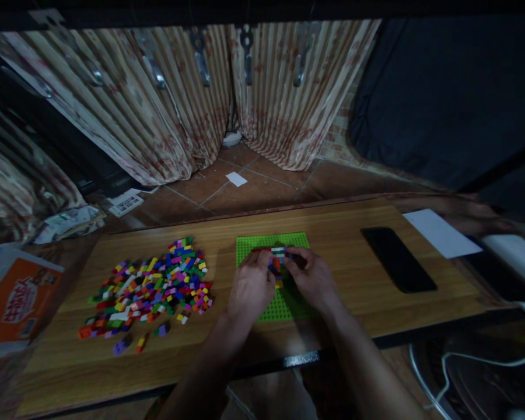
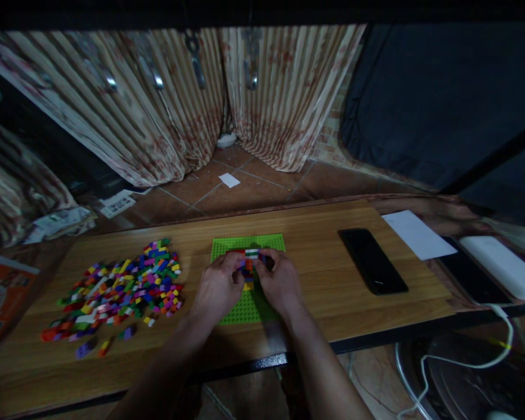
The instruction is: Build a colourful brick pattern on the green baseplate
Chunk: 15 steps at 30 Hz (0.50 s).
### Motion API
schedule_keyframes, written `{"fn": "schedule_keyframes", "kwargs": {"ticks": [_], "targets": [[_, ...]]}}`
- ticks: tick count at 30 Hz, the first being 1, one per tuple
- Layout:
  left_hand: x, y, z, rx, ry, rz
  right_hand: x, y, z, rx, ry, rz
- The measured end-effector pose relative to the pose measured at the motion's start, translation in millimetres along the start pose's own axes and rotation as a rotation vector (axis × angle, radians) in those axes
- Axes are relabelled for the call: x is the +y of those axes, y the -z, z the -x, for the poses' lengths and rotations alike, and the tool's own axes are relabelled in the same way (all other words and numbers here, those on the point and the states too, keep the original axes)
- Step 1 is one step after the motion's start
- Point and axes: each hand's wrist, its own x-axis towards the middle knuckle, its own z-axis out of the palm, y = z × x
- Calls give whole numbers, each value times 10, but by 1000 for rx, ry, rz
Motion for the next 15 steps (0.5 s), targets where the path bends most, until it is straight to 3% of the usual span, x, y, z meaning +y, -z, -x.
{"fn": "schedule_keyframes", "kwargs": {"ticks": [5, 9, 12, 15], "targets": [[-67, 40, -8, 80, 103, 278, -67, 12, 27, 100, 240, -64], [-51, 88, 4, 99, 124, 523, -169, -14, 73, -53, 386, -93], [-26, 118, 29, 105, 160, 675, -199, -56, 94, -137, 410, -119], [-37, 133, 57, 129, 206, 760, -191, -100, 96, -134, 372, -149]]}}
